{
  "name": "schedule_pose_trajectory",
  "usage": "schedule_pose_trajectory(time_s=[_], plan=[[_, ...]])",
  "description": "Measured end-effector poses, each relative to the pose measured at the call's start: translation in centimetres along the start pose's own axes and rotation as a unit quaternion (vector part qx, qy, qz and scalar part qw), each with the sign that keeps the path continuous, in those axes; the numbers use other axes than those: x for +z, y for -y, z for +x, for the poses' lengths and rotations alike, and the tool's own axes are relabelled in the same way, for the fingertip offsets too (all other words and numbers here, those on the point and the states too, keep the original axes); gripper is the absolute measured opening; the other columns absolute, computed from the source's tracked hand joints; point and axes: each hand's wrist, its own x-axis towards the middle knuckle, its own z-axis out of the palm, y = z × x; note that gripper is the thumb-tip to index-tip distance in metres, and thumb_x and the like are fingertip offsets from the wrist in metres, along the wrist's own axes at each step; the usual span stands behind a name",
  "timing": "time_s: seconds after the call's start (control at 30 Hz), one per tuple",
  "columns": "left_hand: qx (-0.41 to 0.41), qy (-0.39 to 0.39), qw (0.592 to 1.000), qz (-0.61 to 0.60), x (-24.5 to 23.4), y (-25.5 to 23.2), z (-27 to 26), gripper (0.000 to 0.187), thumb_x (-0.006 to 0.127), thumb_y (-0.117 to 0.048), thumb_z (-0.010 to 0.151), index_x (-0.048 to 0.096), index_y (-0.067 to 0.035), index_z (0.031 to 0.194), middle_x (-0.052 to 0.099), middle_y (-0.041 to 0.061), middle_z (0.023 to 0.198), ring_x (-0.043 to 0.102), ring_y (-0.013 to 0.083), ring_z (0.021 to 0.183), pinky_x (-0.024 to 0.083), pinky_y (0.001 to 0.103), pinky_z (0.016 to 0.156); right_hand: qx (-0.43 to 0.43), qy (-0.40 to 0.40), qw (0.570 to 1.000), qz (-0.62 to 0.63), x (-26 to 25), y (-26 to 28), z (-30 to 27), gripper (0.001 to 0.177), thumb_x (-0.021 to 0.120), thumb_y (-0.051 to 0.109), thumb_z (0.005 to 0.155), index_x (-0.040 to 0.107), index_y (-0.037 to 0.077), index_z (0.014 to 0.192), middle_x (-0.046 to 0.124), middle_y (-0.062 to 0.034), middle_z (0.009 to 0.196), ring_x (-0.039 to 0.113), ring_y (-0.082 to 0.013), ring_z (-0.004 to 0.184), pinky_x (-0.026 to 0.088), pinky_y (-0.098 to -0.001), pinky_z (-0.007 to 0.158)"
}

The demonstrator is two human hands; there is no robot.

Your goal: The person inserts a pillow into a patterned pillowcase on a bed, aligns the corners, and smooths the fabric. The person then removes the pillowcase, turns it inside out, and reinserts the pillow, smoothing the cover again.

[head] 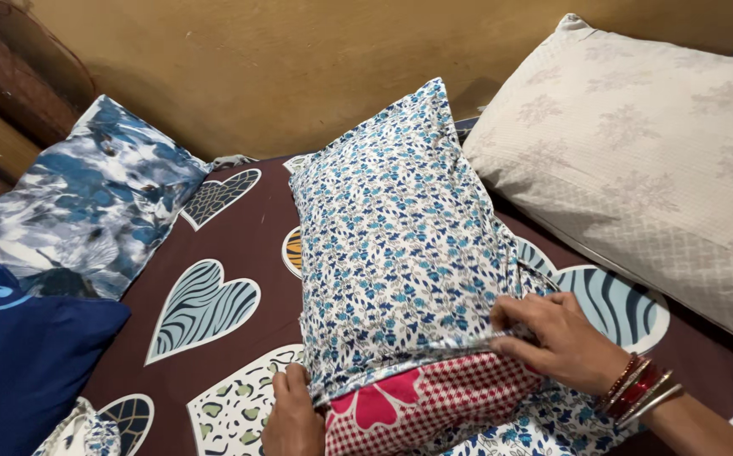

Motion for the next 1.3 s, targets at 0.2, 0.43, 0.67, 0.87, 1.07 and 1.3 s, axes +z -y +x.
schedule_pose_trajectory(time_s=[0.2, 0.43, 0.67, 0.87, 1.07, 1.3], plan=[[0.008, -0.144, 0.981, -0.131, 5.9, 2.4, 1.7, 0.055, 0.054, 0.005, 0.072, 0.049, -0.016, 0.122, 0.066, 0.013, 0.115, 0.061, 0.0355, 0.102, 0.048, 0.052, 0.088, 0.189, 0.080, 0.979, -0.015, -0.7, -0.1, -1.1, 0.071, 0.088, 0.021, 0.074, 0.053, 0.036, 0.135, 0.017, -0.0074, 0.161, 0.073, -0.0199, 0.104, 0.052, -0.0461, 0.102], [-0.076, -0.130, 0.869, -0.471, 1.5, -5.5, 2.1, 0.024, 0.037, -0.015, 0.104, 0.053, -0.014, 0.121, 0.074, 0.008, 0.091, 0.073, 0.0182, 0.073, 0.060, 0.040, 0.060, 0.300, 0.010, 0.953, 0.035, -0.6, 3.0, 0.7, 0.068, 0.084, 0.015, 0.076, 0.050, 0.035, 0.132, 0.011, 0.0029, 0.172, 0.072, -0.0213, 0.115, 0.063, -0.0411, 0.090], [0.001, -0.144, 0.949, -0.281, 0.0, -1.2, 6.5, 0.025, 0.039, -0.010, 0.103, 0.054, -0.013, 0.123, 0.074, 0.013, 0.095, 0.075, 0.0312, 0.089, 0.056, 0.048, 0.079, 0.240, 0.015, 0.967, 0.079, 0.7, 3.5, 2.6, 0.066, 0.076, 0.014, 0.079, 0.055, 0.037, 0.136, 0.011, 0.0034, 0.173, 0.077, -0.0196, 0.108, 0.063, -0.0377, 0.086], [-0.055, 0.092, 0.993, 0.038, 0.2, 3.6, 4.2, 0.048, 0.052, -0.008, 0.091, 0.044, -0.021, 0.137, 0.072, 0.020, 0.105, 0.072, 0.0412, 0.097, 0.055, 0.055, 0.082, 0.259, 0.076, 0.963, -0.007, -1.6, 6.1, 1.7, 0.060, 0.076, 0.020, 0.084, 0.057, 0.041, 0.137, 0.020, 0.0082, 0.169, 0.075, -0.0145, 0.108, 0.067, -0.0350, 0.084], [-0.006, 0.089, 0.990, 0.107, -4.1, 0.8, 0.2, 0.039, 0.055, -0.014, 0.096, 0.047, -0.016, 0.133, 0.075, 0.015, 0.096, 0.076, 0.0306, 0.087, 0.060, 0.047, 0.076, 0.212, 0.026, 0.977, 0.003, -3.6, 5.9, 0.6, 0.059, 0.076, 0.015, 0.079, 0.064, 0.039, 0.131, 0.044, 0.0109, 0.156, 0.071, -0.0172, 0.112, 0.063, -0.0371, 0.093], [0.292, 0.137, 0.922, -0.214, -2.2, -10.7, -8.2, 0.011, 0.065, -0.018, 0.096, 0.072, -0.011, 0.102, 0.076, 0.005, 0.099, 0.073, 0.0189, 0.086, 0.058, 0.036, 0.085, 0.202, 0.008, 0.979, 0.021, -3.7, 5.0, 0.1, 0.053, 0.067, 0.008, 0.082, 0.068, 0.035, 0.128, 0.058, 0.0099, 0.145, 0.070, -0.0162, 0.117, 0.060, -0.0355, 0.102]])
